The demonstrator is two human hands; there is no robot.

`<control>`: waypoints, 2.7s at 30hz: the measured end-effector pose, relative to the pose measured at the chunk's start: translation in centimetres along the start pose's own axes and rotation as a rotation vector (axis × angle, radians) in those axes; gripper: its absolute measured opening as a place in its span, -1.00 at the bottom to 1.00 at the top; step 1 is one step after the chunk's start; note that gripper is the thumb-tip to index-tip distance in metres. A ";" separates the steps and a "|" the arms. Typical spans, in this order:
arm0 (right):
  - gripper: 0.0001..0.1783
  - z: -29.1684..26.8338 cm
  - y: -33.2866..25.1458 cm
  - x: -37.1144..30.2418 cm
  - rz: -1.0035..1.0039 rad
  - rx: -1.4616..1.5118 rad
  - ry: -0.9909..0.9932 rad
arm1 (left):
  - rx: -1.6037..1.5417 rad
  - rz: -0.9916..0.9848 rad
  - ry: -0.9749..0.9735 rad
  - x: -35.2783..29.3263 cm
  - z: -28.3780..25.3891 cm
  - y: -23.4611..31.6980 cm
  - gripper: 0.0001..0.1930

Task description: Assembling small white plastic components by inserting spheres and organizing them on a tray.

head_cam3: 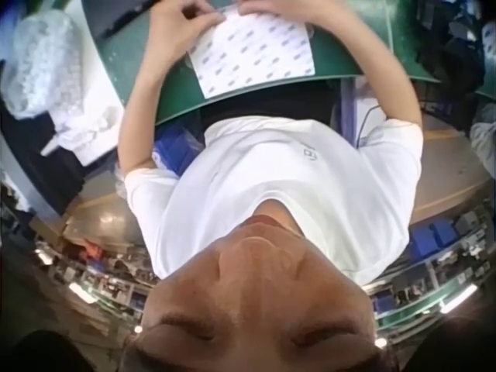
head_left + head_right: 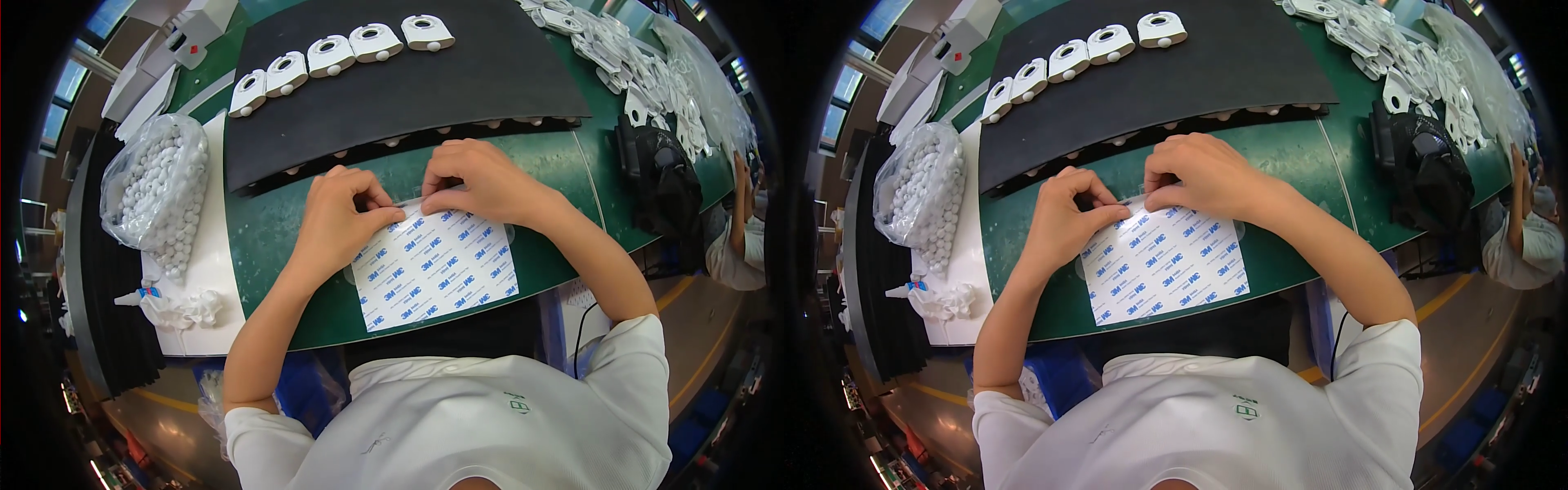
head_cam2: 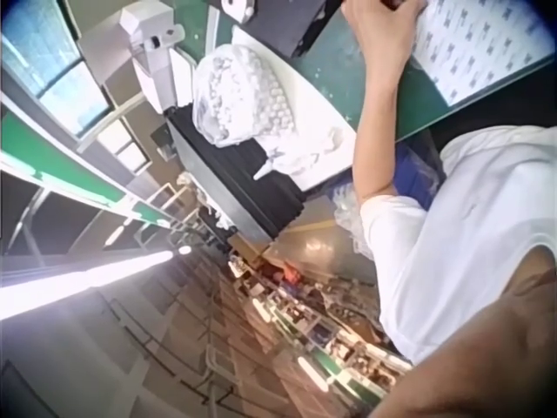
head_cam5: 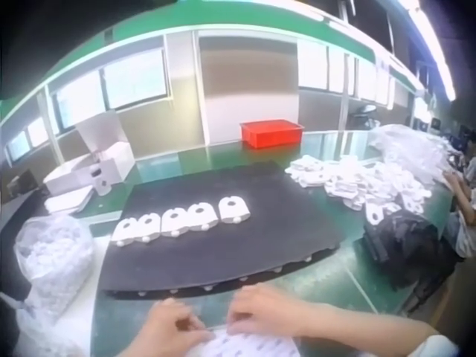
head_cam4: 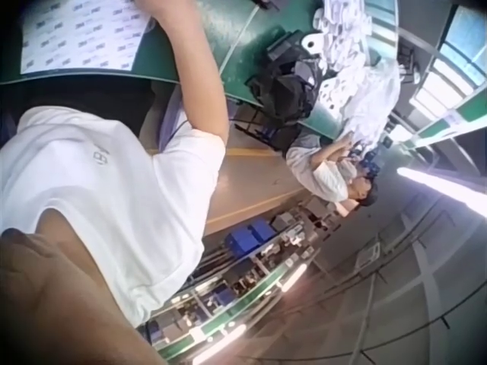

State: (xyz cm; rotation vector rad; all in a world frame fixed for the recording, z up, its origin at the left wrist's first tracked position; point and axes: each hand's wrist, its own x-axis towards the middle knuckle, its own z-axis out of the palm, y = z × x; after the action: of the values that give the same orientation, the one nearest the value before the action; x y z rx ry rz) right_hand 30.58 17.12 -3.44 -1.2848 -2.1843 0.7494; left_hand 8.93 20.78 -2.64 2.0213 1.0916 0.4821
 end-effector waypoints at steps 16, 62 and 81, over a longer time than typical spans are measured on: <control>-0.91 -1.3 1.9 -4.4 -0.063 -0.045 0.262 | 0.105 0.261 0.055 -1.8 -0.9 -2.1 -0.86; -0.81 0.4 -0.8 -12.8 0.516 0.219 0.838 | 0.289 0.474 0.509 -7.4 -1.9 -3.2 -0.80; -0.75 0.0 -0.2 -12.7 0.428 0.380 0.889 | 0.308 0.468 0.913 -10.0 -1.8 -5.5 -0.55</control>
State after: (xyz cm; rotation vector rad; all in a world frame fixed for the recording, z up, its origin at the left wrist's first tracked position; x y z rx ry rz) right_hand 36.01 5.71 -5.04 -1.4997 -1.0293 0.5440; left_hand -0.78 15.13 -5.47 2.3851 1.2277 1.6835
